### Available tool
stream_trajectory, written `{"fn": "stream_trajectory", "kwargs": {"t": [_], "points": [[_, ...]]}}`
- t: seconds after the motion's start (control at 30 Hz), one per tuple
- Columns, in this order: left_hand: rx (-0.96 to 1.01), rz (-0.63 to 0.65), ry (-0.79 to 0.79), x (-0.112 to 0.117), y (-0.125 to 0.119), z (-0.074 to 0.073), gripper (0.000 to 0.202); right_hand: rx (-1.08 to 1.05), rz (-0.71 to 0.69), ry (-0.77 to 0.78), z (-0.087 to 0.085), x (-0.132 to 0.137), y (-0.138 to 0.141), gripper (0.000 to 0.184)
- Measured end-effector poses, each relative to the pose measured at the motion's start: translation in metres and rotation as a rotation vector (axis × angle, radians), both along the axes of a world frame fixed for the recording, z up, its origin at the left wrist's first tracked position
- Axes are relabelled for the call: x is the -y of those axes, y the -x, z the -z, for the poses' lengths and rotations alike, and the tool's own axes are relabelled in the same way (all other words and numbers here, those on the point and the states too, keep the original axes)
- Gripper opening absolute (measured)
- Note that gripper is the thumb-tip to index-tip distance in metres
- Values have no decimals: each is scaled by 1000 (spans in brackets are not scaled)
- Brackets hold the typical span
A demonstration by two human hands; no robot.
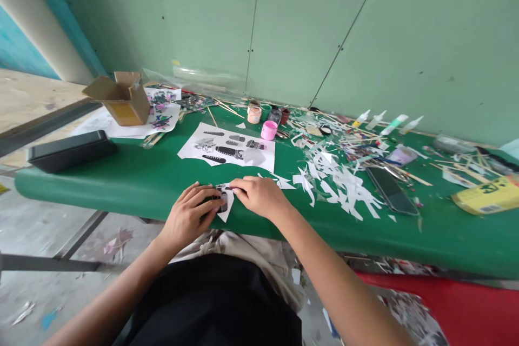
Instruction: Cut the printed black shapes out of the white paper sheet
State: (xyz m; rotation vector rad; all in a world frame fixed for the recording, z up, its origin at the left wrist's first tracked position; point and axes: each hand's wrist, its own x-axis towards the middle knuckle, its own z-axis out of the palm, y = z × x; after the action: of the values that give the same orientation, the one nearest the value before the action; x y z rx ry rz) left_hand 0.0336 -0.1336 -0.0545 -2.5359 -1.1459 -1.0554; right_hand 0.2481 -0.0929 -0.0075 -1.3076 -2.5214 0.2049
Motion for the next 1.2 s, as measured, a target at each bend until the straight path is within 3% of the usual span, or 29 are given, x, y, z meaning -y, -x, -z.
{"fn": "stream_trajectory", "kwargs": {"t": [0.7, 1.2], "points": [[65, -75, 1, 8, -5, 2, 24, 99, -75, -4, -5, -9, 2, 31], [75, -74, 3, 8, -5, 2, 25, 239, -171, -8, -21, -21, 4, 28]]}}
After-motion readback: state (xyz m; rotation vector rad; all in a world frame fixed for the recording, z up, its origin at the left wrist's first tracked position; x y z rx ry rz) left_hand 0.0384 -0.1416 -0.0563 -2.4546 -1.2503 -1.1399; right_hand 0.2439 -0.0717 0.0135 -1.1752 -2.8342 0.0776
